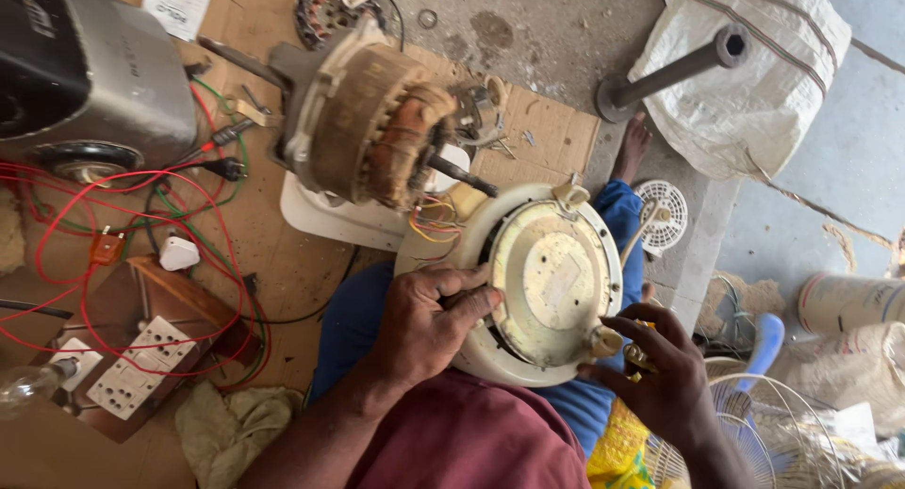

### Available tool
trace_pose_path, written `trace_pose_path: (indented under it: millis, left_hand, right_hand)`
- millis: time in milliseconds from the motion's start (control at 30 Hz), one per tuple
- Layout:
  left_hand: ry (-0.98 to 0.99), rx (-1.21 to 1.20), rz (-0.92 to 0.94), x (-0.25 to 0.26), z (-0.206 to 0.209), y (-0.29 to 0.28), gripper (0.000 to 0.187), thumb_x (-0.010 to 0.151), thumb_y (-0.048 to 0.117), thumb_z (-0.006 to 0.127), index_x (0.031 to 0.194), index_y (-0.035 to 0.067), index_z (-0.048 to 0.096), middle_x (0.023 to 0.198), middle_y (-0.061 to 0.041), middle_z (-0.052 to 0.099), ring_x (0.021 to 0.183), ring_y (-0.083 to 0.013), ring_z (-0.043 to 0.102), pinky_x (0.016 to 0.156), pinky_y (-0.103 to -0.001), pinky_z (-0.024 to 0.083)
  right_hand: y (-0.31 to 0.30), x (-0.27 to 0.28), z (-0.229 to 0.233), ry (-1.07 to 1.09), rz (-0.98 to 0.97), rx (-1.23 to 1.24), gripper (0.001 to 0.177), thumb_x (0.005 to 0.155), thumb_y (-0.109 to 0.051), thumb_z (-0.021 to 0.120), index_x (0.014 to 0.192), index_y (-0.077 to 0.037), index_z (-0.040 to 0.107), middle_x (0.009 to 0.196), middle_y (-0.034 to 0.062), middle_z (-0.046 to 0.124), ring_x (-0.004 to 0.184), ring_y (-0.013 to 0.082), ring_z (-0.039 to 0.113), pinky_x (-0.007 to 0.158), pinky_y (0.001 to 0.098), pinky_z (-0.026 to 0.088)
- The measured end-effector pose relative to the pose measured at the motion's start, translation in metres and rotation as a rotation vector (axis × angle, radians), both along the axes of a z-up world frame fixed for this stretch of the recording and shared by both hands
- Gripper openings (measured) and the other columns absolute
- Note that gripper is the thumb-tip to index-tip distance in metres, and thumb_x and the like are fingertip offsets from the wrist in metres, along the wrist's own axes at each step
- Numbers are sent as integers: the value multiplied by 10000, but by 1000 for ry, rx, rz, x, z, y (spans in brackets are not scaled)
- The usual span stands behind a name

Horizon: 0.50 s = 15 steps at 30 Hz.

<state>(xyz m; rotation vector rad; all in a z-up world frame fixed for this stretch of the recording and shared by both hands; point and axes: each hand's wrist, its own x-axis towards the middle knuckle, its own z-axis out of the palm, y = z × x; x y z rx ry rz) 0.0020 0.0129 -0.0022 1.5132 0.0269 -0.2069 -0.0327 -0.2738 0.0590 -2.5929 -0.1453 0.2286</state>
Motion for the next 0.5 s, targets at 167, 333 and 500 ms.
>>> trace_pose_path:
  millis: [167, 333, 500]
  left_hand:
    - [13, -59, -16, -2, -4, 3, 304, 866, 204, 796, 1088, -4, 788, 836, -85, 780, 807, -136, 709, 737, -294, 576]
    - [20, -211, -16, -3, -3, 5, 346, 870, 184, 790, 1159, -5, 770, 921, -39, 785, 822, -79, 693, 734, -261, 563]
    - [128, -103, -13, -4, -4, 10, 407, 829, 182, 821, 1175, -28, 774, 622, -18, 557, 577, -69, 497, 530, -261, 431]
  right_hand:
    - [65, 17, 17, -165, 215, -8, 1000, 458, -444, 974, 1332, -113, 619, 1388, 158, 595, 1175, 360, 672, 980, 467, 525]
    - [112, 66, 19, 168, 273, -164, 1352, 437, -474, 1003, 1541, -42, 354, 1578, 187, 399, 1277, 426, 556, 994, 476, 494]
    - [118, 77, 27, 135, 405, -151, 1106, 540, -295, 930, 1476, 2, 421, 1576, 191, 406, 1333, 395, 538, 1007, 439, 508]
